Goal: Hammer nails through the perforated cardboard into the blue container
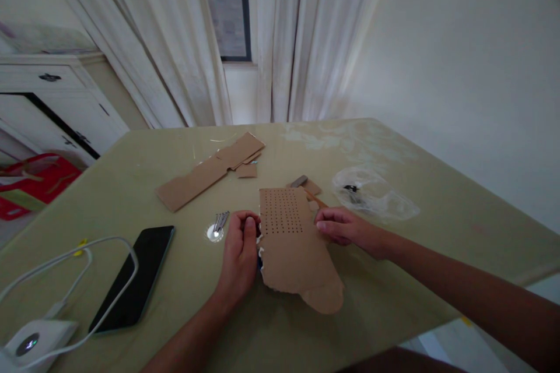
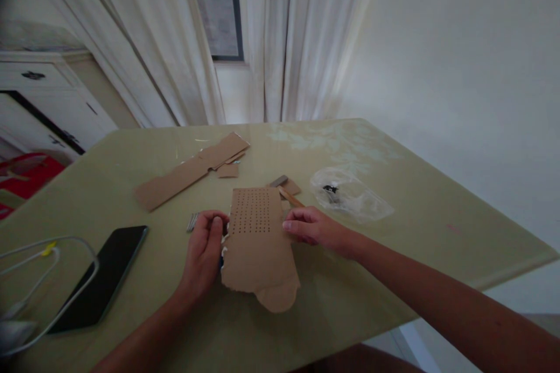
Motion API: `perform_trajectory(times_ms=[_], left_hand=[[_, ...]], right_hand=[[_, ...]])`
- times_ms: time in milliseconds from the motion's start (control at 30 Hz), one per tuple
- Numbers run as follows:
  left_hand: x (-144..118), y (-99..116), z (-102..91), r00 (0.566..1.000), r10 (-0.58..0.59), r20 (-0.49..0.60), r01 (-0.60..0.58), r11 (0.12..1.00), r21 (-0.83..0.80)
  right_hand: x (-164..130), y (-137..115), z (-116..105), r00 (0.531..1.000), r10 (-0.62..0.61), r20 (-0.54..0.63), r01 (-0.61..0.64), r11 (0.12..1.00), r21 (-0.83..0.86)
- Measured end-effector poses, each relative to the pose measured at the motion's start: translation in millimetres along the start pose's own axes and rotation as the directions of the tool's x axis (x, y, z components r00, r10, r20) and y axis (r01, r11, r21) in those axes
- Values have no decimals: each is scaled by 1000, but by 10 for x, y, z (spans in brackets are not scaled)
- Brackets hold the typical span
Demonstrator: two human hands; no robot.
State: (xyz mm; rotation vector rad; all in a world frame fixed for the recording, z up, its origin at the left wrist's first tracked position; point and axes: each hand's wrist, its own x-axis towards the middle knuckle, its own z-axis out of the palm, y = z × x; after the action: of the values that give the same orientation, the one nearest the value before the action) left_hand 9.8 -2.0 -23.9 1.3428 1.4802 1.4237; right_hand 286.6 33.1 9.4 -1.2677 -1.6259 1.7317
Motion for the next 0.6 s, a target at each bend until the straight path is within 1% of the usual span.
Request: perform_trajectory(times_ms=[100, 300, 367, 433, 467, 533, 600], left_hand=[[2, -2, -3, 1000, 8, 8, -8, 1000, 3], [6, -10, -9, 1000, 12, -2, -12, 1000, 23], [6, -29, -7, 1000, 12, 0, -12, 1000, 20], [9, -57, -7, 1000, 9, -23, -9, 999, 31], [13, -71, -9, 998, 18, -53, -15, 999, 47], [27, -91, -21, 989, 64, -133, -53, 995, 84], [42, -88, -47, 972, 131, -197, -117, 990, 81]], right_hand=[[-6, -17, -20, 1000, 3, -9, -3, 999, -35], [-23, -109, -103, 999, -37, 5, 38, 981, -189], [-27, -116, -145, 998, -69, -8, 65, 966, -250], [-23, -92, -183, 989, -131, -67, 102, 941, -323], [-17, -70, -198, 978, -169, -123, 114, 924, -365], [5, -13, -219, 933, -245, -265, 98, 878, -469], [36, 46, -230, 884, -290, -368, 43, 832, -553]])
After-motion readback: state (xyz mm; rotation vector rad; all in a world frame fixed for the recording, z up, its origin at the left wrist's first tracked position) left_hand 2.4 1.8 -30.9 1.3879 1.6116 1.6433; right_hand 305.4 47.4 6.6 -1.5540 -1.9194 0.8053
